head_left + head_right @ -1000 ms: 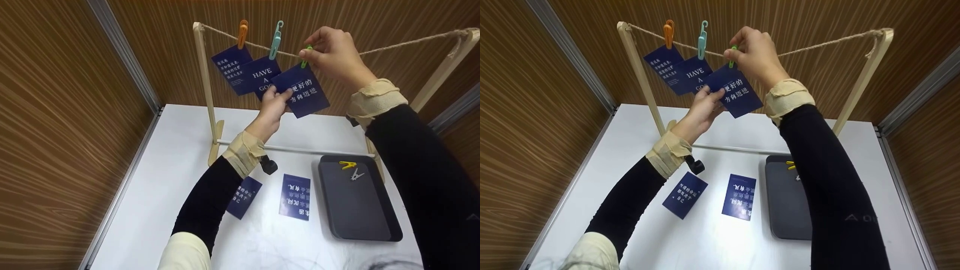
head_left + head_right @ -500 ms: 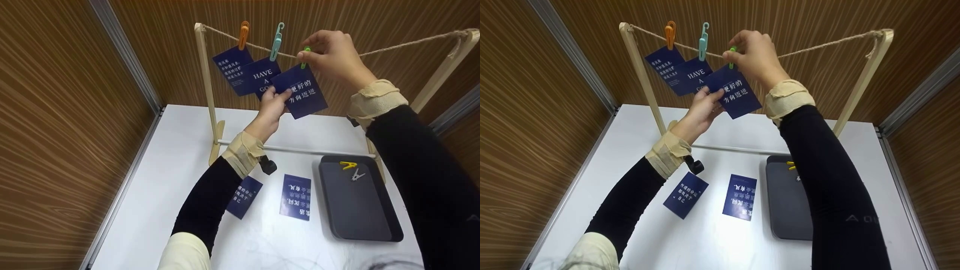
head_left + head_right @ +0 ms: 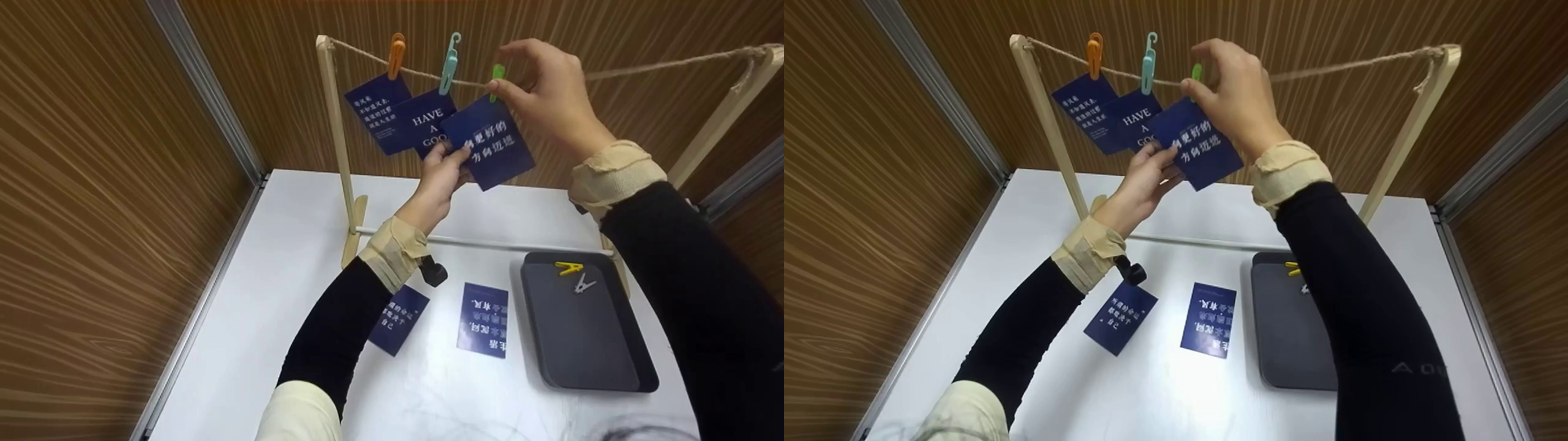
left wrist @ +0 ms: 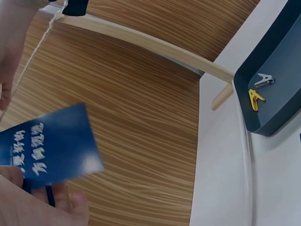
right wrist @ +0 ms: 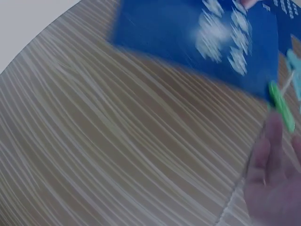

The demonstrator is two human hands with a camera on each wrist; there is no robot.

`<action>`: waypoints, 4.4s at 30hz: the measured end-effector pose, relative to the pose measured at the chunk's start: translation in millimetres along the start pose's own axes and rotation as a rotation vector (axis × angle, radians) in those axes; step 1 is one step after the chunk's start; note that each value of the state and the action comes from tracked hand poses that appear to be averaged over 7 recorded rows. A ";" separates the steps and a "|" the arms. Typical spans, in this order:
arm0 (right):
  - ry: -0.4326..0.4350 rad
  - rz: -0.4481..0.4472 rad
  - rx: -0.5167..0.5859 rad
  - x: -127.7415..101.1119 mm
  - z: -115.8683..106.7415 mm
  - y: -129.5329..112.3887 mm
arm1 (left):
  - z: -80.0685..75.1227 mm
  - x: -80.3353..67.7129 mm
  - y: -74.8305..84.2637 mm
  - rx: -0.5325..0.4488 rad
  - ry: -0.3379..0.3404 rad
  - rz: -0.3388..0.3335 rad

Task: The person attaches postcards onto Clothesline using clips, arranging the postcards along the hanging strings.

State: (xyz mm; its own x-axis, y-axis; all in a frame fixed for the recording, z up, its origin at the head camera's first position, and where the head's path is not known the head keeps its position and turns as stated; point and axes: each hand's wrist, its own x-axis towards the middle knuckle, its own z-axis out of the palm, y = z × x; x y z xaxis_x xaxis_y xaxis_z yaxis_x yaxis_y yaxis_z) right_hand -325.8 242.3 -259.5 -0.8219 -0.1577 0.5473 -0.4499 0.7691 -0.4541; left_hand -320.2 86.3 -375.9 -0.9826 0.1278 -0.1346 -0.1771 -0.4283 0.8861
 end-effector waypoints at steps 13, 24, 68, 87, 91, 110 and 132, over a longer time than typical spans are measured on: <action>0.128 -0.266 -0.105 -68.7 -22.2 56.0 | -28.8 -12.5 2.6 0.029 0.038 -0.053; -0.227 -0.077 -0.179 -159.4 -11.2 147.7 | -76.3 -24.7 -6.1 0.208 -0.034 -0.077; -0.618 0.080 -0.331 -286.8 50.7 202.2 | -146.0 -100.2 -109.8 1.796 -0.694 -0.193; -0.582 0.286 -0.171 -288.7 50.5 184.2 | -165.0 -99.9 -122.2 2.020 -0.644 0.072; -0.544 0.288 -0.149 -287.4 48.1 178.9 | -173.6 -97.4 -123.8 1.885 -0.614 0.034; -0.547 0.354 0.069 -281.5 46.9 140.3 | -136.0 -84.3 -80.0 1.077 -0.354 0.099; -0.490 0.281 0.118 -195.0 0.3 104.7 | -70.9 -73.2 -35.5 0.701 -0.376 0.212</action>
State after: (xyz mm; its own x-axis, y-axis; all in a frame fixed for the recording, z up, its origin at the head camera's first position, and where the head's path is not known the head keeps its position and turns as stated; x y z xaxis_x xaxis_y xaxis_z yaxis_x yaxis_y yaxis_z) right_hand -212.7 353.5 -413.9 -0.9687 -0.2476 0.0175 -0.2037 0.7529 -0.6258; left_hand -246.0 28.7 -428.9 -0.8849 0.4517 0.1138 0.2081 0.1647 0.9641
